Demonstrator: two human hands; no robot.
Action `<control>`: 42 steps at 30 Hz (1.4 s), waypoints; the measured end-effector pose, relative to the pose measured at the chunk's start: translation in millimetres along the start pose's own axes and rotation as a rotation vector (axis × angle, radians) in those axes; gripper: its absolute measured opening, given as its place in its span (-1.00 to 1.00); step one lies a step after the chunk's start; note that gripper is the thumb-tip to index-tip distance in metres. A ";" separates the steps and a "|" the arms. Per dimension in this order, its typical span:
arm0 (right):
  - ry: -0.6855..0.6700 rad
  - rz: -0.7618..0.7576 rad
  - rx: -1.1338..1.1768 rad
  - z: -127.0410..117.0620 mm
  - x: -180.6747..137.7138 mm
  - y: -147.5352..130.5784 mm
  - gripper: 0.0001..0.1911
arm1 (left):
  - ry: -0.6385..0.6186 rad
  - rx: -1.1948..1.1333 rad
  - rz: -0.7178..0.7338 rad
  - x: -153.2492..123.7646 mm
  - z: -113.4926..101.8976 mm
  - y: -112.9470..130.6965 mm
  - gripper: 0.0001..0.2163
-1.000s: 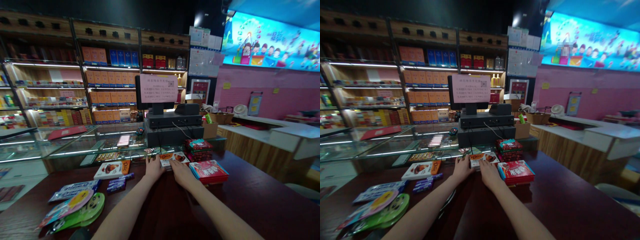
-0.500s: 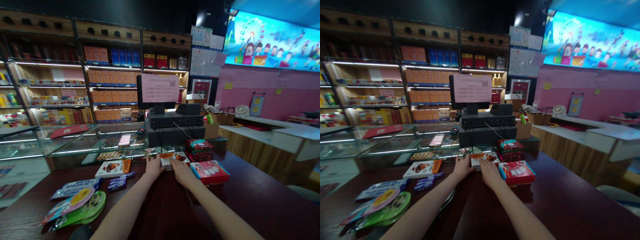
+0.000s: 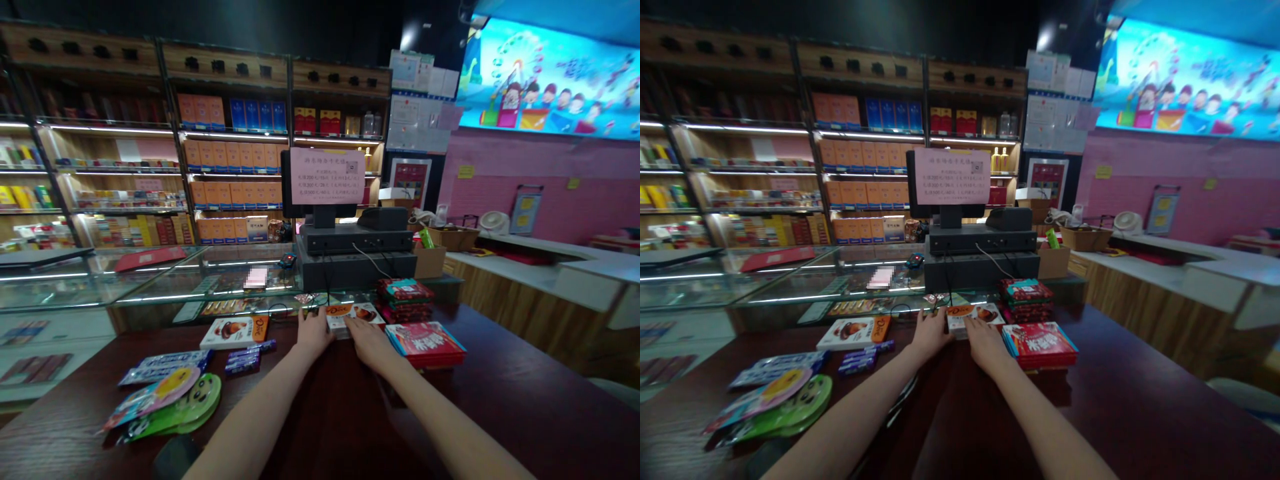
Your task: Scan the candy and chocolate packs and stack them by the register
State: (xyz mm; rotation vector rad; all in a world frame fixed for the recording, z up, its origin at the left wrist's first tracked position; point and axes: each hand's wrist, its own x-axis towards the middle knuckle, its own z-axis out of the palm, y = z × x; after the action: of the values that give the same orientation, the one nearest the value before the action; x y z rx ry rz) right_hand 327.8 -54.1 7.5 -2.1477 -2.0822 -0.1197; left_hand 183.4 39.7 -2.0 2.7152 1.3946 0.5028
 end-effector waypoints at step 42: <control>-0.028 -0.306 0.094 21.4 58.2 -138.2 -0.35 | 0.003 0.115 -0.268 -94.1 -103.5 -227.0 -0.80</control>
State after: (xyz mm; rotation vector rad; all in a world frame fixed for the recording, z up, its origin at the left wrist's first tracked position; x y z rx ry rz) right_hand 190.8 10.5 2.6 -1.7770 -2.3677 -0.0248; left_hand -77.0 88.2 28.3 2.5503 1.8044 0.4194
